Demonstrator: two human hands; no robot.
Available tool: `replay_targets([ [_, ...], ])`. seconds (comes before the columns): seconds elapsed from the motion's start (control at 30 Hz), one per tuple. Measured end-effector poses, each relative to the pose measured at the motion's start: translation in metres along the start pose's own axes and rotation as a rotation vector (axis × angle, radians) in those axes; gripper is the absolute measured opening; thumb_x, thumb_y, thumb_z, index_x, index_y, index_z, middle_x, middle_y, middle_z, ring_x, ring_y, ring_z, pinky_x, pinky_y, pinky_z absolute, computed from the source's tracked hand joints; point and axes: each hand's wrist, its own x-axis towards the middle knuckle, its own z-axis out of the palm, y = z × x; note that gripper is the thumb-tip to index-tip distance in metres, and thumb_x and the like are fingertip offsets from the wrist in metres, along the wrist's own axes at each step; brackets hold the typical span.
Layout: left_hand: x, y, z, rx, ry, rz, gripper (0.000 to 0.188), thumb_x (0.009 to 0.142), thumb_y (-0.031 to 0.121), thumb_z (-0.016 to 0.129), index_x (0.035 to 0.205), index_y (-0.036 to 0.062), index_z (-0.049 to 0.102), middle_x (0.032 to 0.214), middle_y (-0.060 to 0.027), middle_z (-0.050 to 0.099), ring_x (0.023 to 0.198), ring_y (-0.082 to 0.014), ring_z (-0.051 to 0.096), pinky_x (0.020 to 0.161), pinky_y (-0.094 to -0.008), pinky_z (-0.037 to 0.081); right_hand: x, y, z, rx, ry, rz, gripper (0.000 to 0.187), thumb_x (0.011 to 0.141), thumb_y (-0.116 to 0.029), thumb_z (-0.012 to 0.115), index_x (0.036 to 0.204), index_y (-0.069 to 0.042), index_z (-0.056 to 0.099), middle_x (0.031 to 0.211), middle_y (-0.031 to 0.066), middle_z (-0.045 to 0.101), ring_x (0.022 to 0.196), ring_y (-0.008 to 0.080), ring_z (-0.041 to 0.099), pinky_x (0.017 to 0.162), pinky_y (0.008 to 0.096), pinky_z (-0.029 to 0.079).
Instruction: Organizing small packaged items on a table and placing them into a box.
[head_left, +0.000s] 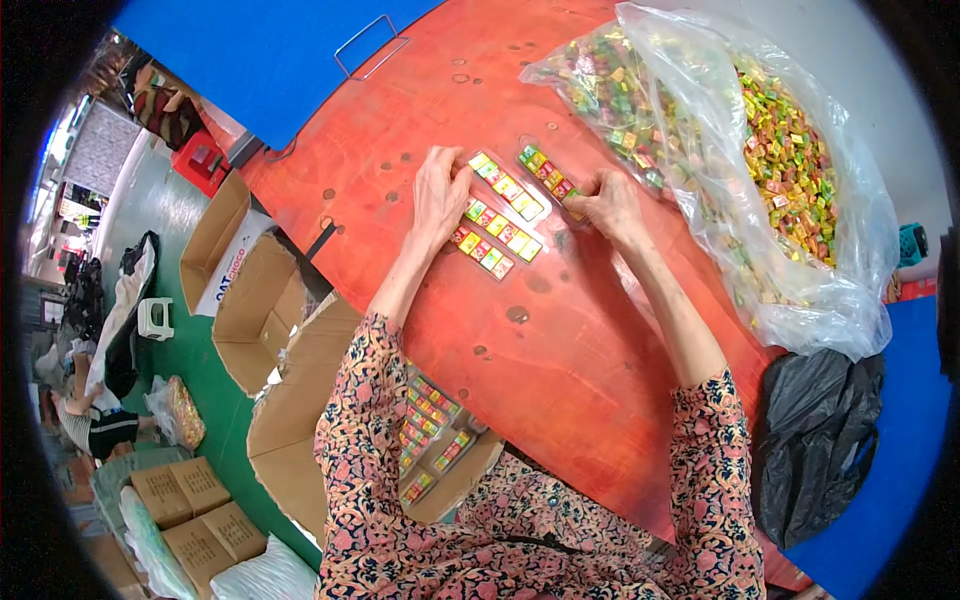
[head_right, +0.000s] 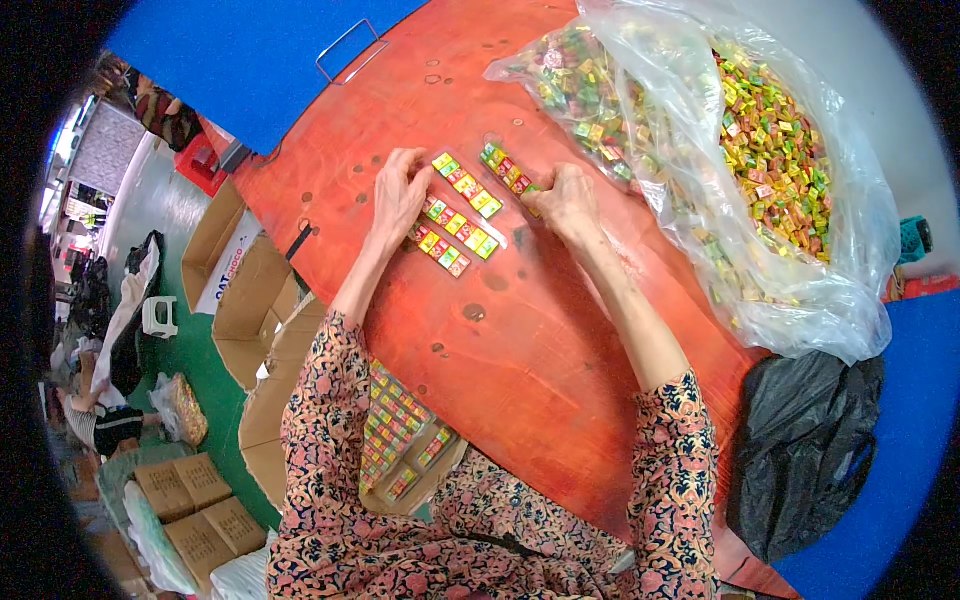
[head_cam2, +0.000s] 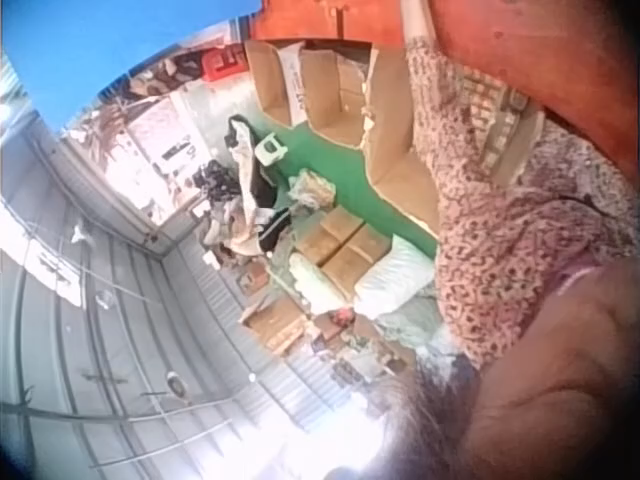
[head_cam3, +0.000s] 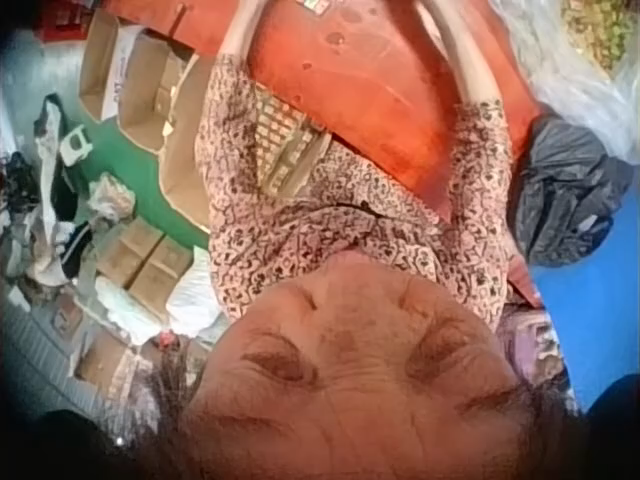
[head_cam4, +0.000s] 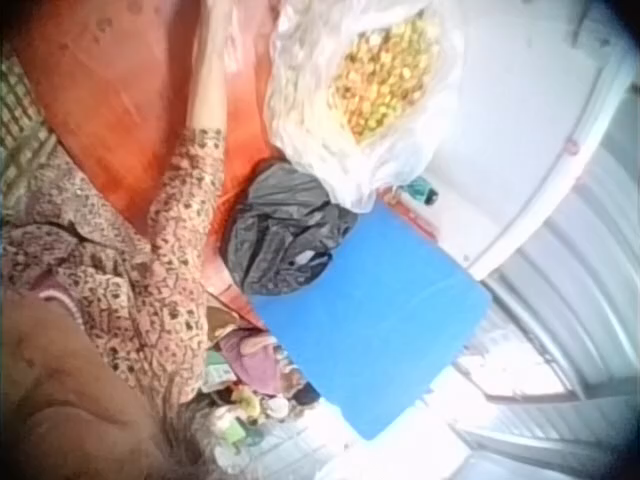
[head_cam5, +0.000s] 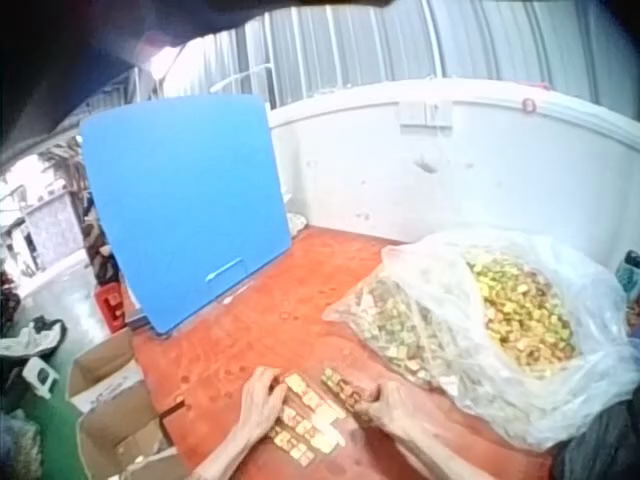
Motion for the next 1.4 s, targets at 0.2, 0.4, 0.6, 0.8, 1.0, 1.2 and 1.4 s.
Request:
replay_targets([
  [0.2,0.014,0.000,0.010,-0.079,-0.140,-0.118,0.024,0.076,0.012,0.057,0.092,-0.0054,0.063,0.086,-0.0189,0.062,0.079,-0.0302,0.063,0.071,-0.0372,0.049,0.003,0.004,-0.014,0.701,-0.245,0.214,0.019,0.070,-0.010,0.076,0.069,-0.004,0.059,0.064,0.0031,0.060,0.058,0.0095,0.058,0.049,0.0230,0.046],
  [0.4,0.011,0.000,0.014,-0.046,-0.210,-0.041,0.030,0.078,0.011,0.057,0.101,-0.0064,0.063,0.088,-0.0159,0.066,0.077,-0.0216,0.065,0.070,-0.0315,0.051,-0.010,-0.012,-0.003,0.560,-0.324,0.123,0.022,0.070,-0.017,0.079,0.072,-0.005,0.060,0.065,0.0016,0.060,0.056,0.0087,0.055,0.049,0.0227,0.043],
  [0.6,0.017,0.001,0.010,-0.357,-0.308,-0.362,0.036,0.078,0.012,0.058,0.109,-0.0057,0.059,0.084,-0.0099,0.065,0.074,-0.0159,0.061,0.069,-0.0285,0.050,-0.021,-0.018,0.004,0.112,-0.107,-0.103,0.023,0.071,-0.020,0.070,0.071,0.003,0.064,0.065,0.0126,0.064,0.062,0.0177,0.061,0.057,0.0331,0.047],
  [0.8,0.021,0.013,0.018,-0.188,-0.283,-0.104,0.035,0.076,0.019,0.058,0.100,-0.0059,0.064,0.079,-0.0150,0.066,0.068,-0.0192,0.063,0.063,-0.0327,0.050,-0.024,0.011,0.021,-0.137,0.239,-0.329,0.032,0.076,-0.023,0.063,0.088,0.007,0.064,0.071,0.0211,0.064,0.066,0.0336,0.062,0.067,0.0411,0.049],
  [1.0,0.033,0.015,0.017,-0.168,-0.460,-0.214,0.033,0.079,0.019,0.063,0.100,-0.0065,0.064,0.087,-0.0116,0.068,0.079,-0.0172,0.063,0.072,-0.0300,0.049,-0.029,0.014,0.020,0.024,0.117,-0.201,0.035,0.076,-0.017,0.066,0.100,0.008,0.060,0.081,0.0175,0.065,0.068,0.0250,0.063,0.060,0.0347,0.050],
  [1.2,0.045,0.008,0.010,-0.403,-0.486,-0.403,0.030,0.074,0.013,0.065,0.097,-0.0066,0.066,0.084,-0.0096,0.067,0.073,-0.0148,0.061,0.063,-0.0278,0.049,-0.026,-0.013,0.006,0.637,-0.057,0.156,0.032,0.070,-0.011,0.072,0.092,0.008,0.062,0.078,0.0117,0.065,0.064,0.0159,0.063,0.056,0.0317,0.050],
  [1.4,0.028,0.023,-0.029,-0.386,-0.475,-0.404,0.032,0.074,0.016,0.066,0.098,-0.0068,0.064,0.083,-0.0107,0.066,0.073,-0.0134,0.061,0.063,-0.0285,0.049,-0.038,-0.010,0.002,0.537,-0.185,0.057,0.032,0.071,-0.017,0.070,0.092,0.006,0.065,0.078,0.0119,0.066,0.067,0.0158,0.063,0.058,0.0304,0.049],
])
